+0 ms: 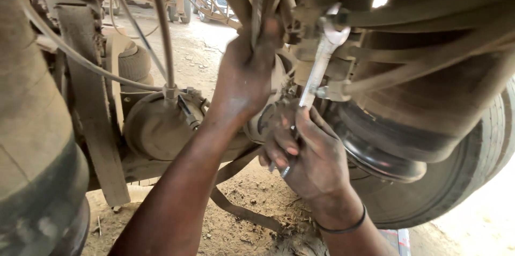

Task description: The person uses two wrenches to loosen and tighten bolts on the undercarriage of a truck, focusing on the suspension and brake assembly. The person repeatedly adjusts the wrenches and repositions their hands to access different fasteners.

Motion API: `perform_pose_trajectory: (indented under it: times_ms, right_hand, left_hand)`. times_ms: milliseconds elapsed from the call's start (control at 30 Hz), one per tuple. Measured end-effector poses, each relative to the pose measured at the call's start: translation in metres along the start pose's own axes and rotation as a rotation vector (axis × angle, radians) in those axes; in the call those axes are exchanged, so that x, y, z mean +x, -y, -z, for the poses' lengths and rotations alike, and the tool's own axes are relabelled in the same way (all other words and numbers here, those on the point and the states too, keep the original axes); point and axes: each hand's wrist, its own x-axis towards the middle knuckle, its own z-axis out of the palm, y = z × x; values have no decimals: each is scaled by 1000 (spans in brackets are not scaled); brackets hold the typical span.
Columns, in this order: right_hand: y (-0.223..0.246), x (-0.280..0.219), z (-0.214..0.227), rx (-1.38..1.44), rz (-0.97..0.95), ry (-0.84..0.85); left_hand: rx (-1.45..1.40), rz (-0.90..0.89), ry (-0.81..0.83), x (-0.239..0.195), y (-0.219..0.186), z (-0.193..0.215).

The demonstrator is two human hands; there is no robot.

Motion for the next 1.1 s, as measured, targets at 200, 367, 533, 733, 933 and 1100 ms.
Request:
perform_pose_trajectory:
  times_ms: [200,367,533,733,933,1100]
  right_hand:
    - [2,-3,11,-177,81,11]
    - [1,-4,20,-463,158,-84]
    - [7,-6,24,-455,124,-22]
    - [2,-7,28,-450,145,8]
    - [-6,-2,18,-401,165,-53]
    - [-27,10,-2,-186,94,-440]
  left_hand:
    - [-221,431,300,-37,-18,19]
    - [-212,240,325,-34,-9,12]
    - [171,-118,429,-14,-14,6]
    - [357,-44,538,11,-34,23]
    - [645,-489,-86,16,-20,2]
    - [486,-429,-20,-3,-33,12]
